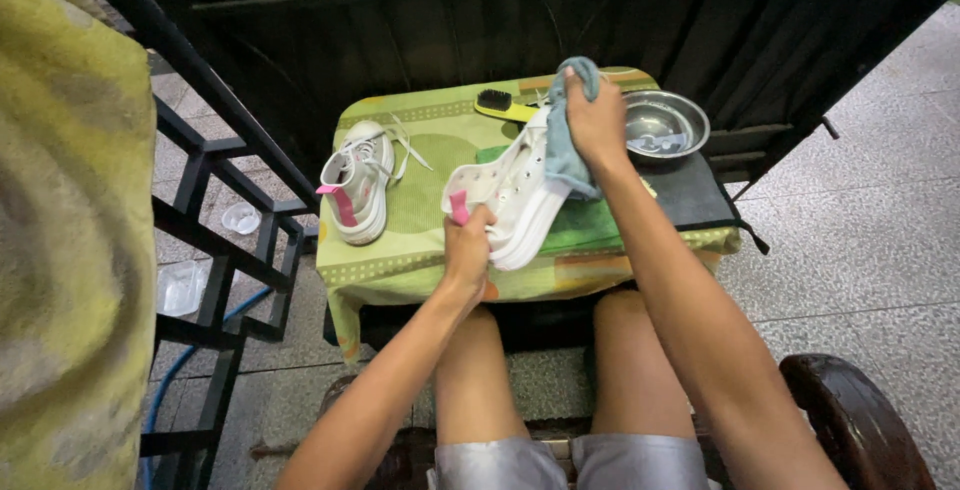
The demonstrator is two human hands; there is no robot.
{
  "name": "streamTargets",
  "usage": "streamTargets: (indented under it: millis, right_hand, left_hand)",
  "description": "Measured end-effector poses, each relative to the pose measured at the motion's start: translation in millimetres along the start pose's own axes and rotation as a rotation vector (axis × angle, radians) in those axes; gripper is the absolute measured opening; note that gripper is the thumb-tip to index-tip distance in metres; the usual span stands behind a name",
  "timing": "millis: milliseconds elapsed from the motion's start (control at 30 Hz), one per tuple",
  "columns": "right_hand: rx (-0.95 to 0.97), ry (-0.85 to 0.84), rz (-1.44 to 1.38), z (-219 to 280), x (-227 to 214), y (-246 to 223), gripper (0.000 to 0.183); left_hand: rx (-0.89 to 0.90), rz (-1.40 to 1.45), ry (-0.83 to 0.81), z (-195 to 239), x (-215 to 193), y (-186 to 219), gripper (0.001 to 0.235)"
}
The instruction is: The person scrubs a white sneaker with a brush and wipes it with a cloth. They repeatedly scrub the sole and upper parts of the shoe, then wipe the surface with a cloth. The process is repeated several times on the same shoe.
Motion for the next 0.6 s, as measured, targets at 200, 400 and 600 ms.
streamTargets:
  millis: [200, 400, 600]
  right_hand:
    - [0.174, 0.000, -0.048, 124, -6, -70, 0.043]
    - [-0.127, -0.030, -0.118, 183, -16, -74, 0.033]
    - [-0.199, -0.293, -0.129, 269, -29, -81, 0.039]
  left_hand:
    - [0.037, -0.021, 0.138, -23, -18, -15, 0.020]
    - [0.044, 0.005, 0.219, -47, -40, -55, 0.024]
    - [0.045, -0.054, 0.338, -63, -46, -32, 0.032]
Point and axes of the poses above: each hand's wrist, its own z-axis away from the middle knuckle, its own x-axis out of the palm, y = z × x, the point moved 1 cm from there along -z, towards the middle knuckle, and after that the axes turned 9 degrees about x, right-handed, at the moved point
